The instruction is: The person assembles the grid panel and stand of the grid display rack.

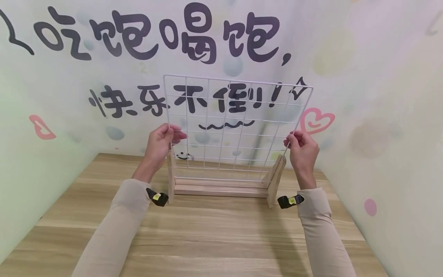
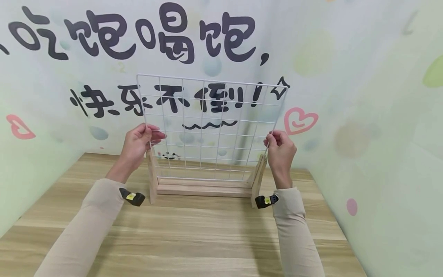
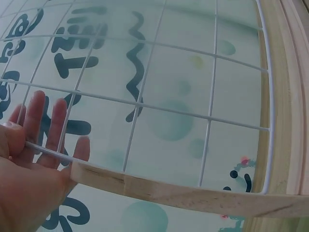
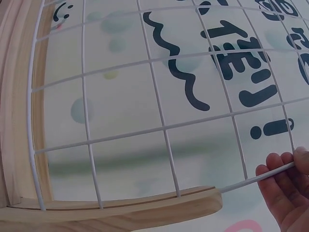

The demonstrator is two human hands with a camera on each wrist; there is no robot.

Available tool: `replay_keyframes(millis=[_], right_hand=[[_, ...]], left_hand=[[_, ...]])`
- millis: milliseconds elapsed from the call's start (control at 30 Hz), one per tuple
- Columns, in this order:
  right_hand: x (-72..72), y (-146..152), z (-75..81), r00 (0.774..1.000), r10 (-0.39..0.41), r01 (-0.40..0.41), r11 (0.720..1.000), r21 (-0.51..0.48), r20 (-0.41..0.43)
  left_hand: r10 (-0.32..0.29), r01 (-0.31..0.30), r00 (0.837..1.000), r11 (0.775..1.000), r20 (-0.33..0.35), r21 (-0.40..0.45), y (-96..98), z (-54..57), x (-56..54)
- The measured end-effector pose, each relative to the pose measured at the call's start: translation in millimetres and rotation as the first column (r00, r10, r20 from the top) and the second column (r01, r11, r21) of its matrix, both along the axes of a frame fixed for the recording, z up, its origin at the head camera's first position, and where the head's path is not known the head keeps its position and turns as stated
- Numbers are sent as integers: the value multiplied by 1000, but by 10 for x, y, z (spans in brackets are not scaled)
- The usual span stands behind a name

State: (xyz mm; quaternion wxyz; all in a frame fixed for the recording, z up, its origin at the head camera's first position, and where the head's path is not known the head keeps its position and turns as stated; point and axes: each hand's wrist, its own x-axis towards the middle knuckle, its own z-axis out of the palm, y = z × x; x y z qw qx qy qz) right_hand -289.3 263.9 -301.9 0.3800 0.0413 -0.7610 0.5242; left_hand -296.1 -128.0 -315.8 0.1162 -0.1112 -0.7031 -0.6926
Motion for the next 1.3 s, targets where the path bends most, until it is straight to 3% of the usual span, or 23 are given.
replay_keyframes(millis=[133,333,633,1033,1300], right_hand=[[-20,-2,-23,1000,1,-1,1000,2,-10],[-14,-3,-52,1000,3,-3,1000,13,-15],[4,5,-142,1000,19,-19,1000,9,-17],[13,-4,-199,1000,22,-22,1000,21,-7],[3,-12,-244,1000,9,-9,1000,14,-11]], left_hand=[[35,-35,999,998,-5,-47,-22,-27,-10],[60,-55,997,992,39,-115,-43,-53,2],[51,-43,997,993,66,-108,-60,-121,2],[48,-38,997,987,59,-155,-107,-177,50],[61,-53,997,983,43,-173,-104,-240,22]])
